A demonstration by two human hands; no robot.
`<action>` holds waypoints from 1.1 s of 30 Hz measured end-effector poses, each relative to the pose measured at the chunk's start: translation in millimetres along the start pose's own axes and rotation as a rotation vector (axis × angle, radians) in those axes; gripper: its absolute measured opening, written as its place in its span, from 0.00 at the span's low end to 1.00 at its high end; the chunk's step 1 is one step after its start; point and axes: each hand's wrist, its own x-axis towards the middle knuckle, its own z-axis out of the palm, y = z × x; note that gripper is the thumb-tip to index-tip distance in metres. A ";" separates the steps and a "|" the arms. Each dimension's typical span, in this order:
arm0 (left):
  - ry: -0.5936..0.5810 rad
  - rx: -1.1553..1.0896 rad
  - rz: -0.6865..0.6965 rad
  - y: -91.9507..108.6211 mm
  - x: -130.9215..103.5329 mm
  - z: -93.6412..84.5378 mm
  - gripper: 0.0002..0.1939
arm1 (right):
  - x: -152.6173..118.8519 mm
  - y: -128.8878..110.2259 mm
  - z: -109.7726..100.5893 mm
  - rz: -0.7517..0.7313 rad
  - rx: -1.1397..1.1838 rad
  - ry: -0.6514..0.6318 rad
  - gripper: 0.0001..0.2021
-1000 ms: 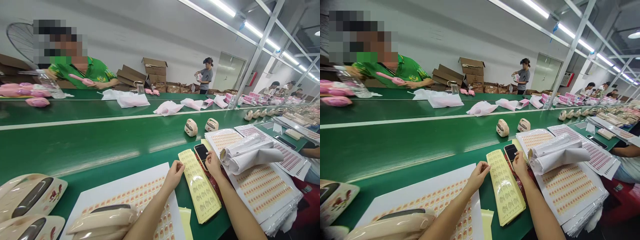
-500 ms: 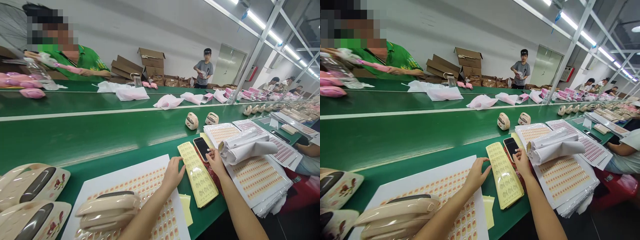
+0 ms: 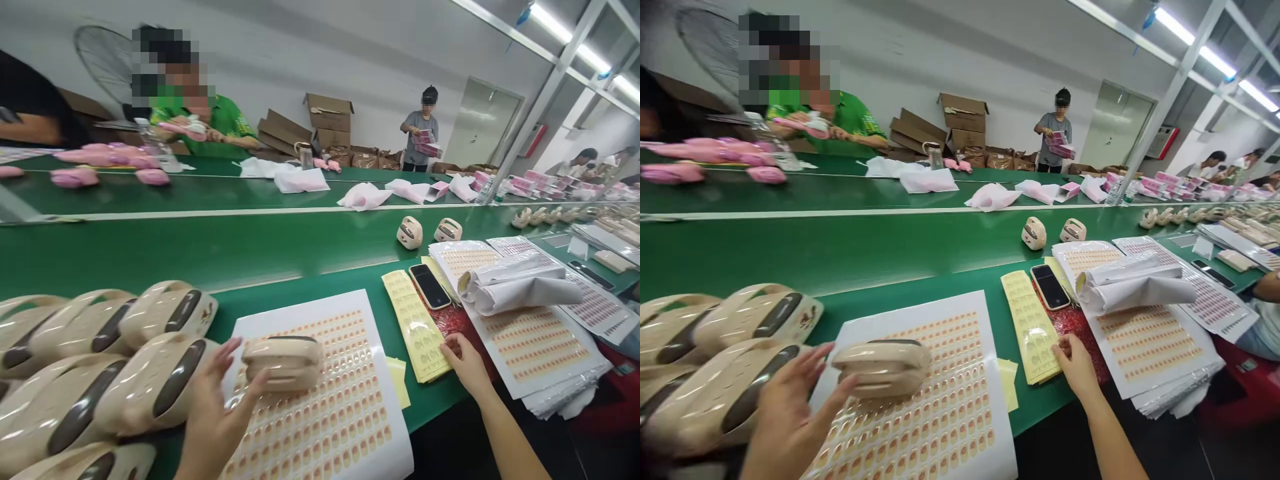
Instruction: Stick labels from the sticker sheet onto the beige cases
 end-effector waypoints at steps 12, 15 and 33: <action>-0.951 0.204 0.148 80.8 -62.9 144.7 0.43 | -12.0 -1.0 23.3 -0.195 -0.220 0.262 0.27; -0.974 0.162 0.093 92.9 -58.9 185.3 0.41 | -12.1 -6.1 19.4 -0.254 -0.176 0.261 0.25; -0.816 -0.512 -0.839 99.8 -17.4 204.7 0.15 | 34.5 -11.6 4.0 0.094 0.098 -0.021 0.20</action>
